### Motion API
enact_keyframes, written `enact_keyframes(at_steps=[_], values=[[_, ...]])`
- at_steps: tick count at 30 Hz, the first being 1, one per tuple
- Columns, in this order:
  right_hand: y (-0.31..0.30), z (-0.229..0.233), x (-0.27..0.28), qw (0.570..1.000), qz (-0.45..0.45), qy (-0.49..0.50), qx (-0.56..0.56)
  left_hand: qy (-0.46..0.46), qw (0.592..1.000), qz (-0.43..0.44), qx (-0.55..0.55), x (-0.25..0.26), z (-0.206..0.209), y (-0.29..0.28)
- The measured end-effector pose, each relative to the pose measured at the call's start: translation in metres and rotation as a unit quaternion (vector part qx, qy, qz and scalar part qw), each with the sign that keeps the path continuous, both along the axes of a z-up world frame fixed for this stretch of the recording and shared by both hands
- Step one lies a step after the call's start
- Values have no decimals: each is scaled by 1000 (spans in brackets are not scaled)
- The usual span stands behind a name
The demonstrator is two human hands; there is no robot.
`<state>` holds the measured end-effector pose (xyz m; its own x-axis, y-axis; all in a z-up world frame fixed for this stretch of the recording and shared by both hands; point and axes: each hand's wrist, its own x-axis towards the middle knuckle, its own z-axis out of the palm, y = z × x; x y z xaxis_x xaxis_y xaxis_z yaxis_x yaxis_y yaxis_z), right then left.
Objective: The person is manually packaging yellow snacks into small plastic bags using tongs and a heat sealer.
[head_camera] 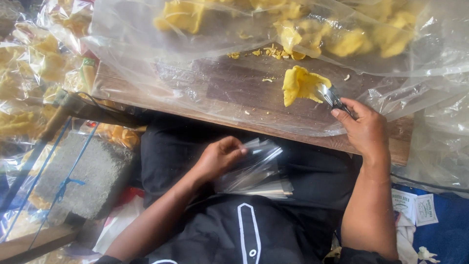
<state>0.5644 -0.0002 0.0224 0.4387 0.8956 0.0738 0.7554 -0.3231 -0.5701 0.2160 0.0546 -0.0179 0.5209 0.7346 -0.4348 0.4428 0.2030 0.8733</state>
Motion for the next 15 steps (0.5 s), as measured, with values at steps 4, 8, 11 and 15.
enact_keyframes(at_steps=[4, 8, 11, 15], values=[[6, 7, -1, 1000, 27, 9, 0, -157, 983, 17, -92, -8, -9, 8], [11, 7, -2, 998, 56, 20, -6, -128, 987, 25, -89, -11, -6, 7], [13, 12, -4, 997, 69, 36, -12, -134, 988, 59, -42, -14, -11, 17], [13, 27, -10, 997, 79, 14, -22, -90, 988, 111, 54, -21, 20, 40]])
